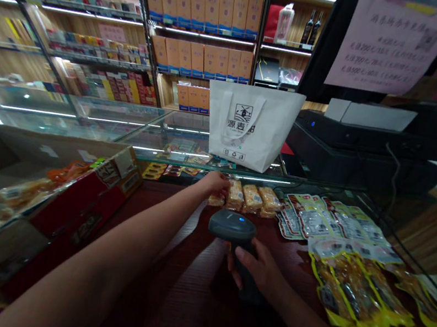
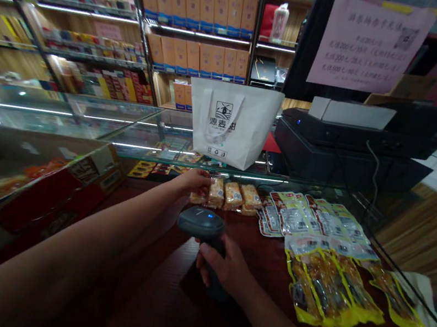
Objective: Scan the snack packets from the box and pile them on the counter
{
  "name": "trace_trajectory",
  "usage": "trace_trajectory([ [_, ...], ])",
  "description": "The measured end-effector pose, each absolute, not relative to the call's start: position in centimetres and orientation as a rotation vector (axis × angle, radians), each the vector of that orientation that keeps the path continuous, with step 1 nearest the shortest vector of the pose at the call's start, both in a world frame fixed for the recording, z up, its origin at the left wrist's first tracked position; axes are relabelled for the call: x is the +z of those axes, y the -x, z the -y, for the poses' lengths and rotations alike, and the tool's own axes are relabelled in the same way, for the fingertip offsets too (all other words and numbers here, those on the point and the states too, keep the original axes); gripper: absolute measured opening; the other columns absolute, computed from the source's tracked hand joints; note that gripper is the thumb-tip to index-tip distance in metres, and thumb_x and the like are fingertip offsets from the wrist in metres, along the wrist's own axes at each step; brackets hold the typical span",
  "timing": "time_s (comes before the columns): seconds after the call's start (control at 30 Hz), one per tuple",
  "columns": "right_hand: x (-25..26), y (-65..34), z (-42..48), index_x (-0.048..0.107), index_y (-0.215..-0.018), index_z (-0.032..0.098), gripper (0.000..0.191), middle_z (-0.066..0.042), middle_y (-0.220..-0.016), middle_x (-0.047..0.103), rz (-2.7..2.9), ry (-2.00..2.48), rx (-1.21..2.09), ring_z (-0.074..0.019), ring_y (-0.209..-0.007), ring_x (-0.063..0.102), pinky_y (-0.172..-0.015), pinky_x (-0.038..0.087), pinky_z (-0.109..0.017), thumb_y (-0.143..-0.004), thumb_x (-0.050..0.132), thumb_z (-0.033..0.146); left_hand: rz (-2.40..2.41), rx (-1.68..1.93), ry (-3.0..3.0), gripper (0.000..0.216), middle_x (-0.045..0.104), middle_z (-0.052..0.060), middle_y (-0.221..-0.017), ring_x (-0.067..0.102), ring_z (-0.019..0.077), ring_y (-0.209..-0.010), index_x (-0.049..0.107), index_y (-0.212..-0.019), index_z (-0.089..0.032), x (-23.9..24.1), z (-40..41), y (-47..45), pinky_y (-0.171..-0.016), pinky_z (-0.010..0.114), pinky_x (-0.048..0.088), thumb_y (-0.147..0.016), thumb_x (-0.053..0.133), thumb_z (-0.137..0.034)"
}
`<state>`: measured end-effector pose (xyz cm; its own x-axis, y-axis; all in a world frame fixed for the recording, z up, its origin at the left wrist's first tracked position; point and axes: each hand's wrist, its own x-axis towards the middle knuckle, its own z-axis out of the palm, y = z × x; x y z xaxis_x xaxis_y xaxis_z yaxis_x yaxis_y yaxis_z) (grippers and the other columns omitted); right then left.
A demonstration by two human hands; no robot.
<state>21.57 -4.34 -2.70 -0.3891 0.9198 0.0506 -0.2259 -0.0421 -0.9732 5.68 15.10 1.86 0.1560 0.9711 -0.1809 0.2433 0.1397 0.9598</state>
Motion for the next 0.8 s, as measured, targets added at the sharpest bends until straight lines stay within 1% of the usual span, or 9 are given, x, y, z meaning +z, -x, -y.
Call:
trace_trajectory([
  [0.2, -2.1, -21.7, 4.6, 0.058, -0.096, 0.017, 0.048, 0.001, -0.068, 0.063, 1.352, 0.825, 1.588, -0.0087, -0.040, 0.050, -0.038, 0.037, -0.020, -0.085, 0.066, 0.063, -1.468, 0.923, -1.457, 0.020, 0.059, 0.000, -0.053, 0.058, 0.0152, -0.050, 0.063, -0.067, -0.015, 1.7, -14.8, -5.1, -0.054, 0.026, 0.049, -0.069, 0.082, -0.018],
  [0.3, -1.9, -21.9, 5.0, 0.059, -0.097, 0.018, 0.046, 0.001, -0.069, 0.063, 1.368, 0.854, 1.579, -0.0096, -0.042, 0.051, -0.040, 0.039, -0.021, -0.087, 0.065, 0.063, -1.538, 1.045, -1.511, 0.014, 0.067, 0.005, -0.074, 0.063, 0.0181, -0.064, 0.070, -0.085, -0.014, 2.0, -12.7, -4.1, -0.063, 0.030, 0.052, -0.075, 0.078, -0.021],
  [0.4, -2.4, -22.0, 5.2, 0.060, -0.089, 0.018, 0.047, -0.001, -0.069, 0.065, 1.359, 0.935, 1.549, -0.0105, -0.042, 0.052, -0.041, 0.041, -0.023, -0.086, 0.065, 0.064, -1.572, 1.150, -1.583, 0.024, 0.071, 0.008, -0.093, 0.065, 0.0221, -0.078, 0.074, -0.099, -0.017, 3.0, -8.6, -1.9, -0.077, 0.035, 0.054, -0.075, 0.077, -0.020],
  [0.5, -3.1, -22.0, 5.1, 0.060, -0.082, 0.018, 0.049, -0.002, -0.067, 0.065, 1.341, 0.983, 1.552, -0.0117, -0.041, 0.053, -0.039, 0.039, -0.024, -0.084, 0.066, 0.067, -1.489, 1.250, -1.863, 0.025, 0.073, 0.010, -0.100, 0.066, 0.0252, -0.088, 0.078, -0.101, -0.021, 5.7, -3.2, 1.7, -0.090, 0.039, 0.051, -0.076, 0.077, -0.023],
  [0.6, -3.5, -22.0, 5.2, 0.061, -0.078, 0.019, 0.050, -0.002, -0.063, 0.064, 1.332, 1.015, 1.539, -0.0125, -0.040, 0.052, -0.040, 0.038, -0.025, -0.085, 0.065, 0.068, -1.549, 1.272, -2.165, 0.022, 0.074, 0.008, -0.104, 0.066, 0.0266, -0.096, 0.079, -0.100, -0.026, 10.5, 0.6, 8.0, -0.095, 0.038, 0.048, -0.079, 0.076, -0.029],
  [0.67, -3.5, -21.9, 5.4, 0.062, -0.079, 0.019, 0.050, -0.002, -0.061, 0.063, 1.335, 1.039, 1.531, -0.0134, -0.041, 0.051, -0.040, 0.039, -0.026, -0.084, 0.065, 0.069, -1.862, 1.208, -2.197, 0.017, 0.075, 0.006, -0.096, 0.066, 0.0252, -0.094, 0.080, -0.093, -0.024, 14.0, 1.1, 13.5, -0.096, 0.035, 0.046, -0.076, 0.077, -0.026],
  [0.7, -3.5, -21.9, 5.5, 0.062, -0.079, 0.020, 0.051, -0.002, -0.060, 0.063, 1.344, 1.044, 1.530, -0.0139, -0.041, 0.051, -0.041, 0.039, -0.026, -0.084, 0.064, 0.070, -2.084, 1.137, -2.127, 0.012, 0.073, 0.004, -0.085, 0.066, 0.0234, -0.087, 0.079, -0.086, -0.022, 15.4, 0.8, 16.3, -0.094, 0.033, 0.045, -0.074, 0.078, -0.022],
  [0.77, -3.4, -21.9, 5.6, 0.062, -0.077, 0.019, 0.052, -0.001, -0.055, 0.060, 1.372, 1.033, 1.533, -0.0146, -0.042, 0.051, -0.042, 0.039, -0.026, -0.084, 0.063, 0.071, -2.361, 0.989, -1.934, 0.004, 0.064, -0.002, -0.061, 0.063, 0.0173, -0.075, 0.073, -0.070, -0.015, 17.2, -0.3, 21.3, -0.090, 0.030, 0.044, -0.073, 0.074, -0.013],
  [0.8, -3.5, -21.9, 5.6, 0.062, -0.075, 0.019, 0.054, 0.000, -0.051, 0.058, 1.392, 1.025, 1.535, -0.0144, -0.042, 0.050, -0.042, 0.038, -0.026, -0.084, 0.062, 0.072, -2.395, 1.008, -1.886, 0.011, 0.058, -0.004, -0.054, 0.062, 0.0148, -0.070, 0.069, -0.064, -0.013, 17.4, -0.8, 23.2, -0.087, 0.027, 0.045, -0.074, 0.072, -0.013],
])
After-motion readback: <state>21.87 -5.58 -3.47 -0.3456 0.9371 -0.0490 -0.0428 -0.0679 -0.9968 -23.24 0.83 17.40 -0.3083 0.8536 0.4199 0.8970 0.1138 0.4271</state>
